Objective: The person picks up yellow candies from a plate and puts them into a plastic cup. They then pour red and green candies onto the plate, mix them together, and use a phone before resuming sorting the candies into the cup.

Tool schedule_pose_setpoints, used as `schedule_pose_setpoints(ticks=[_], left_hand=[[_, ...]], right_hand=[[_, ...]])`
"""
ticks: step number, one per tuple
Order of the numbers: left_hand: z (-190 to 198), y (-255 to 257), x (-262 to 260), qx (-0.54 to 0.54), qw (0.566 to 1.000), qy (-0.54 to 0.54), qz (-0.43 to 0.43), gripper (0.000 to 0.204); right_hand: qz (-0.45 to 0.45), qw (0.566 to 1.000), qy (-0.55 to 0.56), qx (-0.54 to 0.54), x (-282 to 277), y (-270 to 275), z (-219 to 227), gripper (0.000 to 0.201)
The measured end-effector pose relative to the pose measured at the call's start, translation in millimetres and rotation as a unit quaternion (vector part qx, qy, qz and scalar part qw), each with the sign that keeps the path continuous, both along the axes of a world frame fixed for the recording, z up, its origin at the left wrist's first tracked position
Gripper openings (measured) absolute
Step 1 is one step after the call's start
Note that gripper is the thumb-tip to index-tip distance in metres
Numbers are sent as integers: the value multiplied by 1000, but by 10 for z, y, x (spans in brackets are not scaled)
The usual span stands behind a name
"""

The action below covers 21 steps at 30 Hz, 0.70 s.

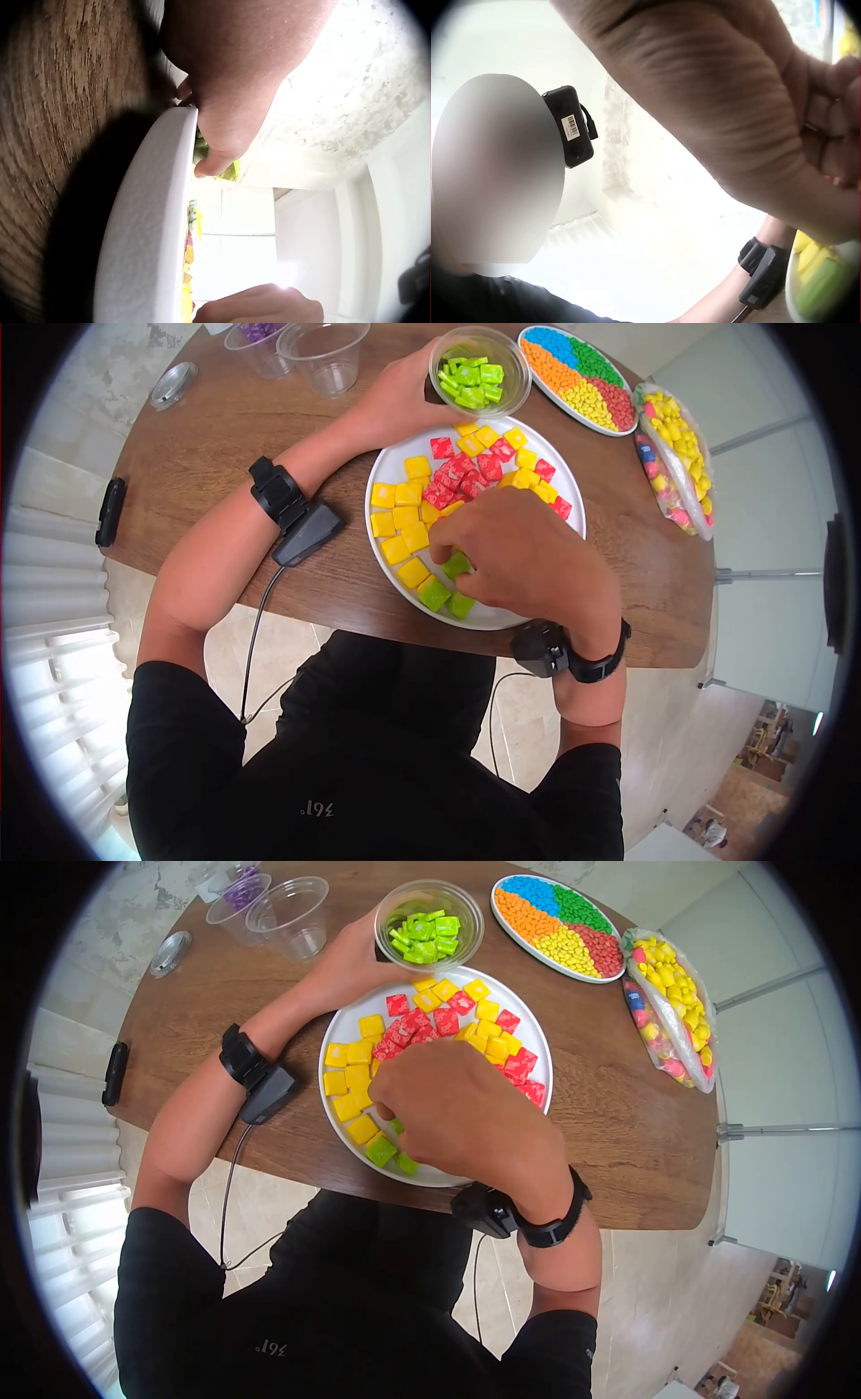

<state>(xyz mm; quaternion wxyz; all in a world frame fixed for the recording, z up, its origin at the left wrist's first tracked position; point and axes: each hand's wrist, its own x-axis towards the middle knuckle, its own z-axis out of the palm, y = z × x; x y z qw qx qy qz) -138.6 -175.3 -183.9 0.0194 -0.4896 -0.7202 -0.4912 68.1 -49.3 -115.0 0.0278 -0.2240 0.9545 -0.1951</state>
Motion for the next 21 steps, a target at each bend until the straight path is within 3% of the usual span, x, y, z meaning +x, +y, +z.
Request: schedule_pose_setpoints(ticks=[4, 6, 10, 12, 13, 15, 16, 18, 21], left_hand=[[-29, -2, -12, 18, 1000, 6, 11, 86], [-28, 0, -9, 20, 1000, 3, 6, 86], [-22, -1, 0, 18, 1000, -5, 10, 85], [-21, -1, -3, 26, 999, -22, -4, 82], [-12, 1, 3, 26, 999, -21, -5, 82], [7, -5, 14, 25, 999, -42, -9, 81], [5, -4, 10, 24, 999, -40, -10, 81], [1, 2, 7, 14, 999, -46, -1, 80], [29, -12, 30, 16, 999, -44, -16, 80]], right_hand=[[-4, 998, -57, 7, -38, 17, 132, 12], [-31, 994, -91, -54, -83, 53, 172, 14], [-128, 981, 14, -145, -178, 19, 178, 12], [-184, 928, 86, -313, -252, -10, 158, 14], [-184, 928, 88, -313, -279, -1, 164, 14], [-219, 831, -46, -510, -334, 13, 185, 16], [-219, 830, -44, -511, -350, 27, 201, 16], [-234, 741, -106, -620, -365, 86, 234, 18], [-229, 713, -124, -650, -425, 200, 169, 21]])
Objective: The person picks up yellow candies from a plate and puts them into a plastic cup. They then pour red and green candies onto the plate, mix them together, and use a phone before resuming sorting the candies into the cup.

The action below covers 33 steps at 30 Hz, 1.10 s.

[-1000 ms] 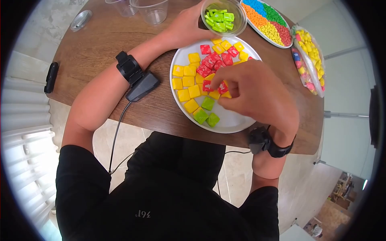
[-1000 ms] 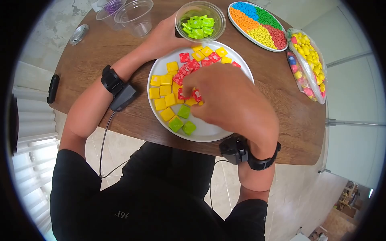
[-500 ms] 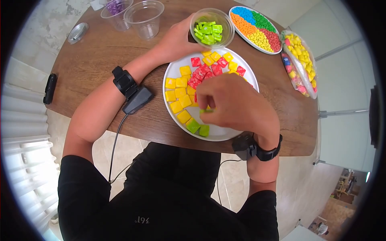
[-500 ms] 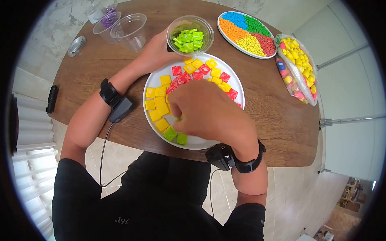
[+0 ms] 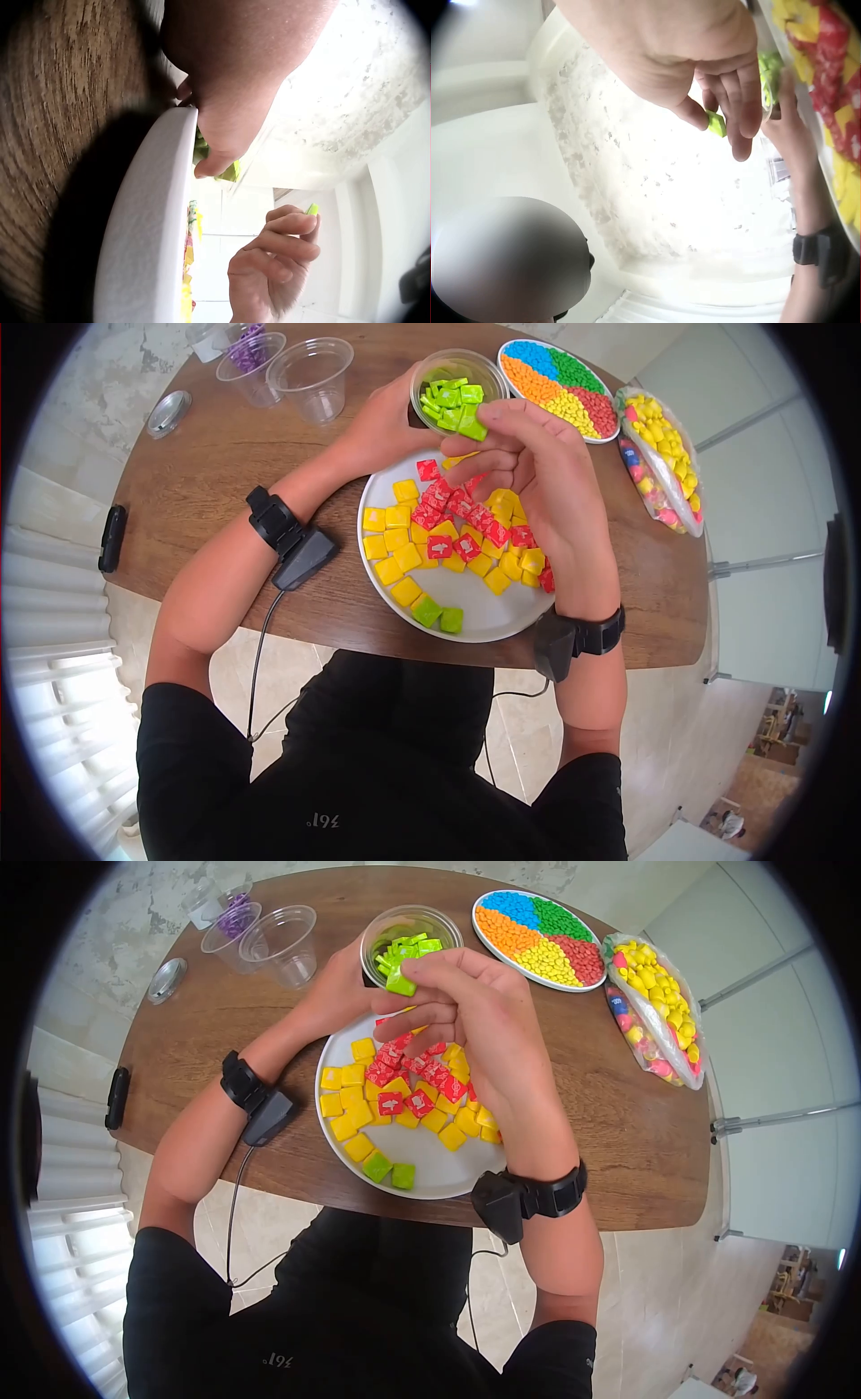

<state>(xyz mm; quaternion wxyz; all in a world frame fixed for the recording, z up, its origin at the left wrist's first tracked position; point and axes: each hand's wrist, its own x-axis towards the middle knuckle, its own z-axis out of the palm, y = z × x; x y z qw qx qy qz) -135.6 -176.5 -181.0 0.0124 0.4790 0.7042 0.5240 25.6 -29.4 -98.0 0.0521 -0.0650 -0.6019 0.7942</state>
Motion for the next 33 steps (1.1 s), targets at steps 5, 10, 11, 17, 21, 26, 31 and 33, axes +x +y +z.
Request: schedule_pose_setpoints(ticks=[5, 10, 11, 17, 21, 26, 31, 33], left_hand=[[-62, 21, -48, 9, 1000, 23, 5, 81], [-64, 25, -47, 13, 1000, 20, 5, 82], [-57, 24, -39, 10, 1000, 19, 8, 81], [-59, 29, -42, 10, 1000, 25, 11, 81], [-62, 31, -44, 14, 1000, 16, 4, 82], [-38, 15, -20, 15, 1000, 18, 3, 81], [-34, 8, -12, 9, 1000, 14, 7, 81], [-40, 11, -21, 9, 1000, 15, 7, 80]], right_hand=[[6, 1000, -2, -23, -33, 54, -44, 21], [0, 1000, -5, -31, -53, 76, -100, 19], [-3, 999, -8, -32, -57, 77, -106, 19], [-11, 999, -12, -49, -64, 84, -130, 18], [-19, 999, -14, -45, -66, 78, -139, 20], [-19, 999, 27, -19, -59, 66, -157, 11], [-45, 998, 32, 3, -46, 31, -127, 12], [-61, 997, 37, 36, -44, 18, -123, 17]])
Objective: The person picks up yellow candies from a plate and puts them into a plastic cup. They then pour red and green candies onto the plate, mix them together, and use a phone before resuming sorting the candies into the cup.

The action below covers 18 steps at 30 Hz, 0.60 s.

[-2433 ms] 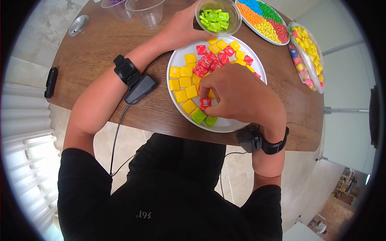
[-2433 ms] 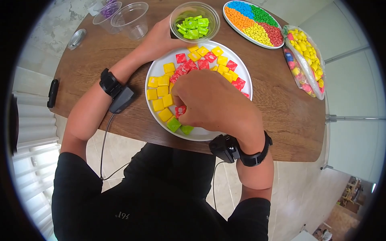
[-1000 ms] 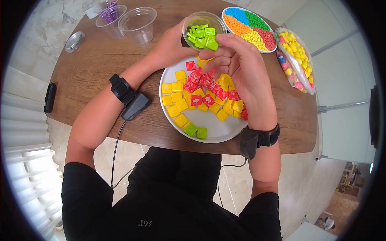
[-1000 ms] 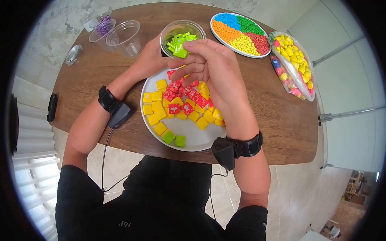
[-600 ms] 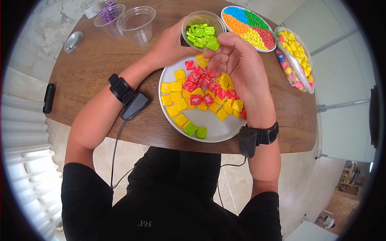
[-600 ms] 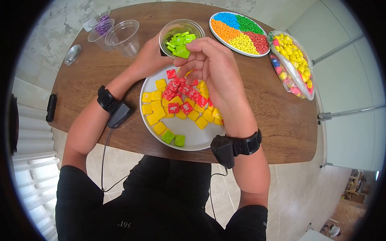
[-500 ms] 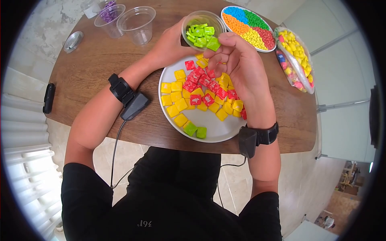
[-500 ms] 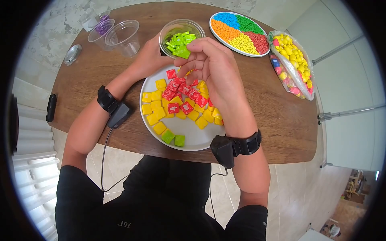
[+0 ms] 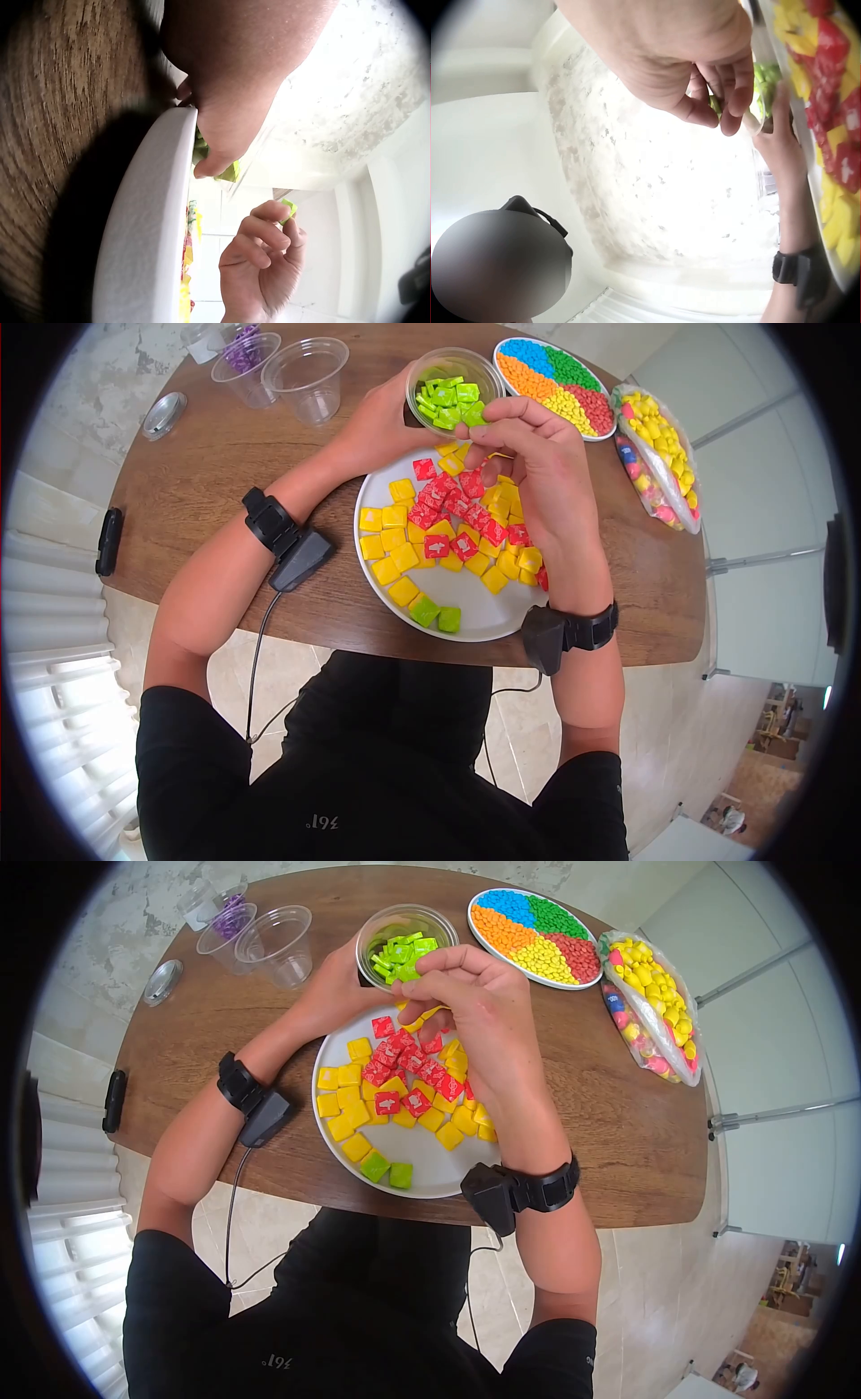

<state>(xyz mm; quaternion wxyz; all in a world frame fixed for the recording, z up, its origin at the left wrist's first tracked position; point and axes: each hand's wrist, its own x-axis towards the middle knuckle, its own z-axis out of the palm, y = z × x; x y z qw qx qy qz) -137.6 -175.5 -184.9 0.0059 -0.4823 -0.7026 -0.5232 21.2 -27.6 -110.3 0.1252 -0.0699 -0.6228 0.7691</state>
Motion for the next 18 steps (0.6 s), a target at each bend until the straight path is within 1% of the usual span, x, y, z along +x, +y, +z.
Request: schedule_pose_setpoints(ticks=[3, 6, 10, 12, 18], left_hand=[[-16, 7, -27, 6, 1000, 17, -3, 80], [7, 4, -2, -4, 1000, 11, 3, 79], [-10, 4, -15, -3, 1000, 7, -2, 79], [-16, 9, -17, 3, 1000, 12, -3, 79], [-10, 0, -14, 7, 1000, 19, -5, 80]], right_hand=[[-4, 1000, 20, 2, 0, -21, 4, 23], [-7, 1000, 25, 14, -2, -43, 14, 28], [-8, 999, 31, 24, -9, -52, 1, 29], [-14, 998, 31, 50, -5, -61, 6, 30], [-19, 996, 26, 85, 20, -105, 46, 29]])
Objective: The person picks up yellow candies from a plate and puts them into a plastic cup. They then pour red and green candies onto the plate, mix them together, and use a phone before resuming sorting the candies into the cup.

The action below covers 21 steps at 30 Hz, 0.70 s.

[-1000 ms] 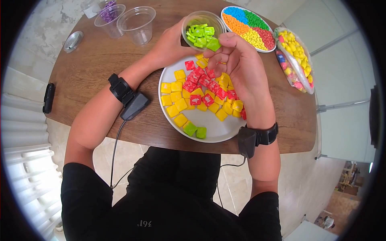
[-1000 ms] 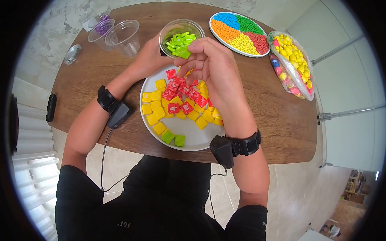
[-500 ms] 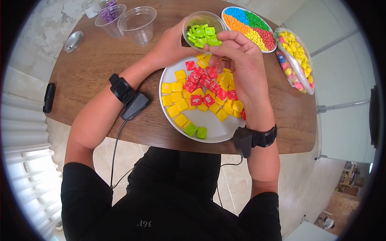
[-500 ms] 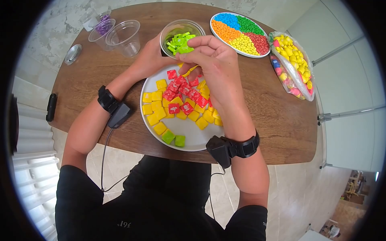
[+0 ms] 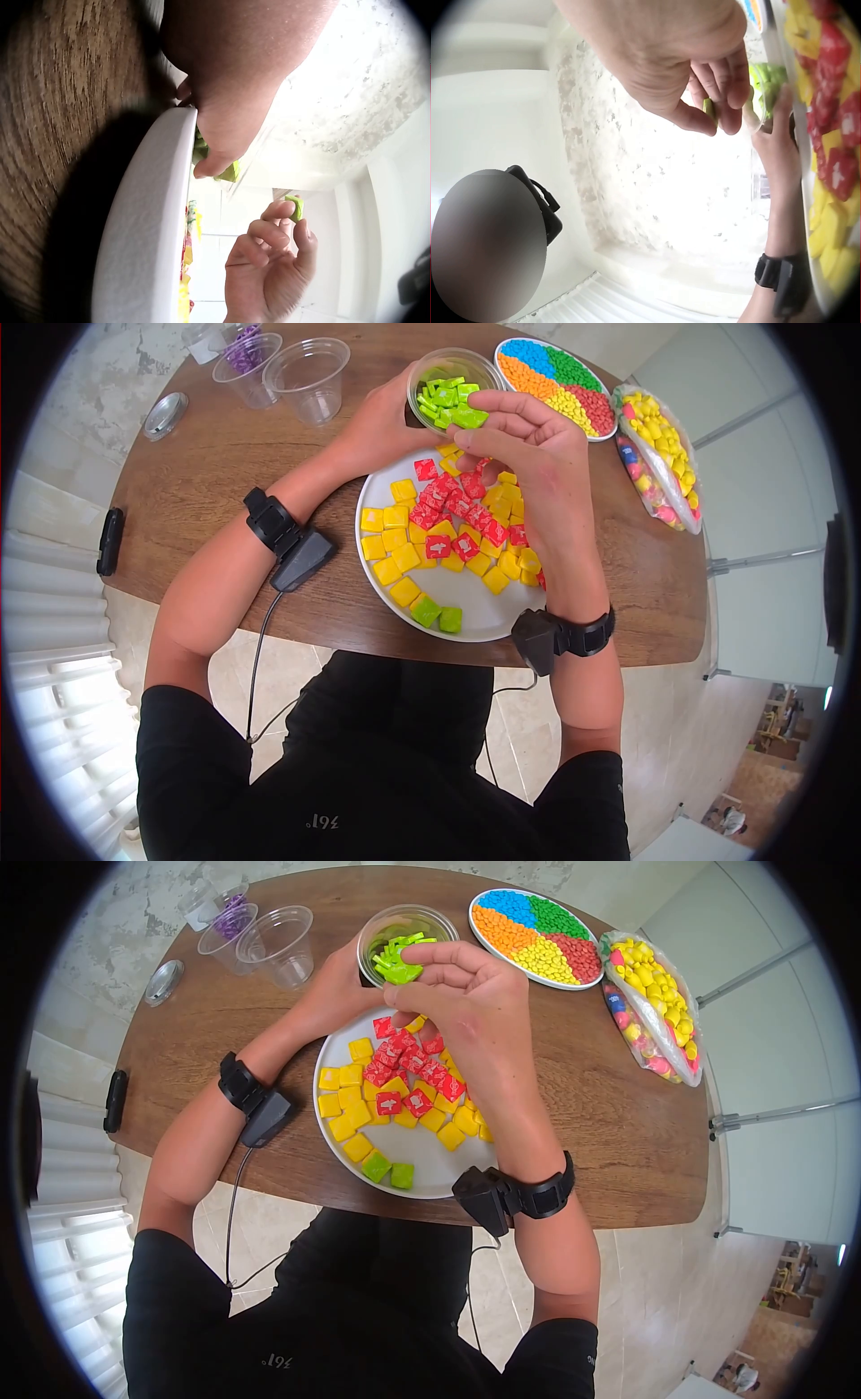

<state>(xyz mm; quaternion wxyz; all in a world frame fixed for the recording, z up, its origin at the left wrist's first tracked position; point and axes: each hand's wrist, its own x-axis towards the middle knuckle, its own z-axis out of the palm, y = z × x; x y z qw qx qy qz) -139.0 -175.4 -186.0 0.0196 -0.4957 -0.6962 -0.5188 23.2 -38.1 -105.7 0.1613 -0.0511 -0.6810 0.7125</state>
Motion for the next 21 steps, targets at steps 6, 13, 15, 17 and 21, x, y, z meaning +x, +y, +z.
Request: schedule_pose_setpoints(ticks=[6, 13, 15, 17, 21], left_hand=[[7, 6, 0, -14, 1000, -1, 11, 79], [-11, -2, -16, -5, 1000, -14, -5, 82], [-22, 11, -20, -11, 1000, -18, 9, 82], [-25, 19, -23, -6, 1000, -17, 7, 82], [-26, 8, -21, -6, 1000, -16, 4, 82]], right_hand=[[-5, 1000, -16, -22, 20, -5, 4, 29], [5, 999, -38, 25, -20, 13, -57, 25], [-1, 998, -49, 26, -36, -16, -77, 19], [9, 998, -51, 31, -23, -19, -68, 17], [23, 997, -58, 52, -22, 15, -94, 13]])
